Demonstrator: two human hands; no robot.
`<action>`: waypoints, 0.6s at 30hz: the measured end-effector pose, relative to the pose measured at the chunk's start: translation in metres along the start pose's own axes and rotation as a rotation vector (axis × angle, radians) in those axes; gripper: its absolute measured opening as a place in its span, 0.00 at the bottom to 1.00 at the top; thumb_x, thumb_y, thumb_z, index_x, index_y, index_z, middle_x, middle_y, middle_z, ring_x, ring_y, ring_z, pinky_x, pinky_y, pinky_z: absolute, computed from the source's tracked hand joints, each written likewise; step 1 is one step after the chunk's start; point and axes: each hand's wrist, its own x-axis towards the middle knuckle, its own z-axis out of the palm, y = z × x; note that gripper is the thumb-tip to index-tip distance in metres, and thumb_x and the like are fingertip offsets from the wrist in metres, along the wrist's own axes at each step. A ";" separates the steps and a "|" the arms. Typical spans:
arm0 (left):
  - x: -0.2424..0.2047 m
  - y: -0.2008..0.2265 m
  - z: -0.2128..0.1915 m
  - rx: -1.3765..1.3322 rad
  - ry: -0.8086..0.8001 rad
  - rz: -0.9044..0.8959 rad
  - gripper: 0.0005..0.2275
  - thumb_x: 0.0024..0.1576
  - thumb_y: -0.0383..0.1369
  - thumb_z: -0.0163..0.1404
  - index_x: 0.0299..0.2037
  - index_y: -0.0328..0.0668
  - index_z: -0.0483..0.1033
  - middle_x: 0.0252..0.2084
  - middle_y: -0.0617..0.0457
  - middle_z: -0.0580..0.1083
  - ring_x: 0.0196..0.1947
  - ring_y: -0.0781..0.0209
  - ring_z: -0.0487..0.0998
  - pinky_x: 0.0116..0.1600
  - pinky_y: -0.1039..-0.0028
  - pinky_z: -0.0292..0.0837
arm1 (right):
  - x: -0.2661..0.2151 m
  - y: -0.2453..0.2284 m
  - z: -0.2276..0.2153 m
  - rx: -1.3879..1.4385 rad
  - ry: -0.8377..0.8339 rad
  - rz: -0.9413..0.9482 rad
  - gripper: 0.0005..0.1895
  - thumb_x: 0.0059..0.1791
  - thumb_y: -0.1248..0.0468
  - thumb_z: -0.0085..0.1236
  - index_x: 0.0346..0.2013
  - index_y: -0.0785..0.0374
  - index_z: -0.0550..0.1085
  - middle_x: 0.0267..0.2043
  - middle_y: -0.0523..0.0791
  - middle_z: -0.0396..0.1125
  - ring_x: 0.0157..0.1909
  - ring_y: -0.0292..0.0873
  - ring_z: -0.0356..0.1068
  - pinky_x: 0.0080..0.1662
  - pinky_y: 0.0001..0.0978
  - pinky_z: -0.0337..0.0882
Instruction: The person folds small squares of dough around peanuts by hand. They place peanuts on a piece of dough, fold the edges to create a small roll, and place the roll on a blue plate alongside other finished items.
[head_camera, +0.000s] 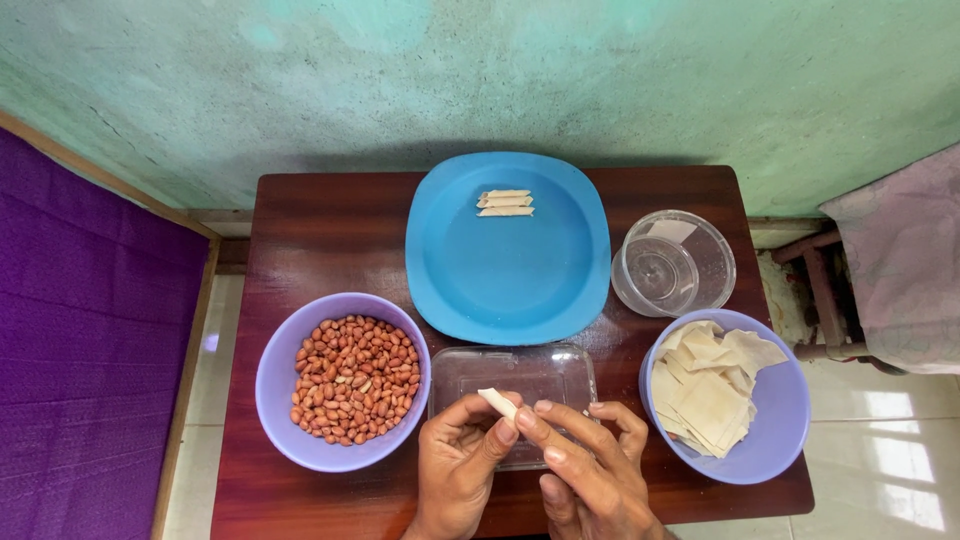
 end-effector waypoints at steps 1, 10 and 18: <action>-0.002 -0.001 0.001 0.002 0.002 -0.003 0.11 0.53 0.27 0.62 0.44 0.27 0.83 0.41 0.42 0.83 0.40 0.57 0.83 0.50 0.71 0.80 | 0.001 -0.003 -0.003 0.001 -0.001 0.004 0.11 0.60 0.58 0.40 0.55 0.54 0.65 0.53 0.46 0.77 0.56 0.46 0.81 0.62 0.48 0.62; 0.001 -0.005 0.009 -0.059 -0.023 0.024 0.12 0.54 0.27 0.61 0.45 0.25 0.80 0.38 0.37 0.83 0.39 0.52 0.84 0.49 0.69 0.80 | 0.013 -0.016 -0.003 0.087 0.160 0.312 0.22 0.57 0.52 0.40 0.37 0.58 0.81 0.38 0.38 0.80 0.45 0.39 0.82 0.57 0.39 0.65; 0.003 0.001 0.018 -0.004 -0.119 0.083 0.10 0.56 0.30 0.60 0.43 0.28 0.81 0.39 0.43 0.82 0.38 0.57 0.82 0.47 0.71 0.78 | 0.006 0.006 -0.004 0.187 0.109 0.139 0.11 0.60 0.56 0.43 0.55 0.54 0.63 0.50 0.50 0.78 0.58 0.53 0.79 0.63 0.45 0.64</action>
